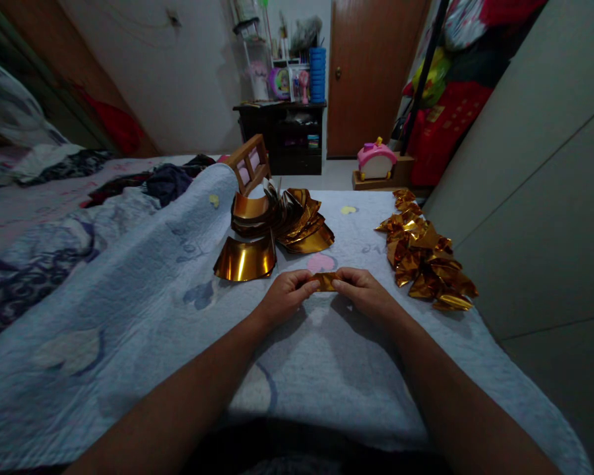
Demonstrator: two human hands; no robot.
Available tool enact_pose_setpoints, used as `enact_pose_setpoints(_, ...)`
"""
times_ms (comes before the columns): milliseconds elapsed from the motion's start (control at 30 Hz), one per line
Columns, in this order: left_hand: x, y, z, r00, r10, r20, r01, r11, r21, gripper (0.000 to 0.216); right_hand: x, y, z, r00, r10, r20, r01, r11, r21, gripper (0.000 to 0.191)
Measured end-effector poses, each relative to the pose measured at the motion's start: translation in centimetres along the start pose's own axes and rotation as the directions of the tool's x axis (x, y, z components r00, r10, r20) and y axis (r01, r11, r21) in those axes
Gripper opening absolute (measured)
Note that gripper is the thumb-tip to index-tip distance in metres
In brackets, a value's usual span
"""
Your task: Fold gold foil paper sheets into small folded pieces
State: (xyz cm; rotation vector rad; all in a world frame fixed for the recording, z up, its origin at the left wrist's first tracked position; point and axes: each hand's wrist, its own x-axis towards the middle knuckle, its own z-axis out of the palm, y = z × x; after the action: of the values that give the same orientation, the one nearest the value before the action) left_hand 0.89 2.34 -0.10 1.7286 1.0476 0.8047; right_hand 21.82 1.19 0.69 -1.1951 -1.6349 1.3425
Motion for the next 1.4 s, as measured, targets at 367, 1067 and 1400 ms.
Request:
enact_pose_setpoints(367,-0.2,0.6,0.6,0.997,-0.044,0.064,0.051,0.993,-0.11,0.036,0.0,0.3,0.5,0.998,0.038,0.047,-0.039,0.999,0.029,0.023)
enact_pose_setpoints(1067,-0.6,1.0,0.9,0.974,-0.151,0.169,0.191,0.948,-0.253,0.036,-0.1,-0.3,0.1,0.994,0.094,0.06,-0.097,0.994,0.041,0.029)
enact_pose_setpoints(1400,-0.6,1.1,0.2,0.987,-0.152,0.046,0.159,0.965,-0.211,0.029,-0.1,0.4,-2.5,0.992,0.111,0.056,-0.109,0.993,-0.037,0.031)
